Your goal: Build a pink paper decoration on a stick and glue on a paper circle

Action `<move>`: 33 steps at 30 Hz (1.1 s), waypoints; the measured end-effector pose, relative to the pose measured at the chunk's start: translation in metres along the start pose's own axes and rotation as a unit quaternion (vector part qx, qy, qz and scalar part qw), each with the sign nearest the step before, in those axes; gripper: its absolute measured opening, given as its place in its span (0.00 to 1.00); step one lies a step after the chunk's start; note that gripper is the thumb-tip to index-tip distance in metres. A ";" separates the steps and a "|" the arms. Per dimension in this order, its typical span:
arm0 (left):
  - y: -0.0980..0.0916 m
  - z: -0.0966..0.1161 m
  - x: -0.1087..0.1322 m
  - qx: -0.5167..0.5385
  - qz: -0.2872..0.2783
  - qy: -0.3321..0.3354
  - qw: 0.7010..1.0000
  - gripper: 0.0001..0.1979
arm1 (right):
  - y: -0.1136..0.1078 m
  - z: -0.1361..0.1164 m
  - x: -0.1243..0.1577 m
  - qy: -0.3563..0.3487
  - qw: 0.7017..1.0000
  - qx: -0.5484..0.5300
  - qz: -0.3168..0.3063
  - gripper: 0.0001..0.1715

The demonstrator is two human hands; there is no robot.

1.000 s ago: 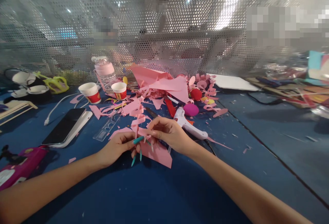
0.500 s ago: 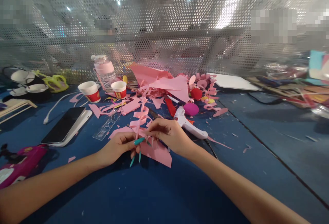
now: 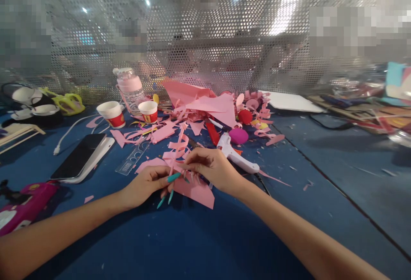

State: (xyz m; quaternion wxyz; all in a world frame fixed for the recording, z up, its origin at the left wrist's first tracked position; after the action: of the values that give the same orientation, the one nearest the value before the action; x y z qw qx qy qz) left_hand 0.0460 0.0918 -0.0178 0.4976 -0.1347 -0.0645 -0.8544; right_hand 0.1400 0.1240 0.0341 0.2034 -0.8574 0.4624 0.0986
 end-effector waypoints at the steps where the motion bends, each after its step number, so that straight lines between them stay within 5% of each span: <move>1: 0.000 0.000 0.000 0.000 0.000 -0.001 1.000 0.14 | 0.000 0.000 0.000 0.000 1.000 0.003 0.001 0.11; 33: 0.001 0.000 0.001 -0.016 0.002 -0.018 1.000 0.14 | 0.001 -0.007 0.000 -0.016 0.998 0.061 -0.028 0.12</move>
State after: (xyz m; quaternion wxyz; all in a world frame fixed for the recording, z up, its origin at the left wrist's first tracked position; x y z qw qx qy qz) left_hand 0.0467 0.0901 -0.0179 0.4963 -0.1579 -0.0591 -0.8516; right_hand 0.1393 0.1203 0.0396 0.2658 -0.8540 0.4404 0.0782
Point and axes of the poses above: each hand's wrist, its own x-axis away from the middle knuckle, its own y-axis out of the palm, z = x × y, the point moved 10 cm from there along -x, towards the middle knuckle, and after that the axes turned 14 degrees about -y, right-handed, at the moved point
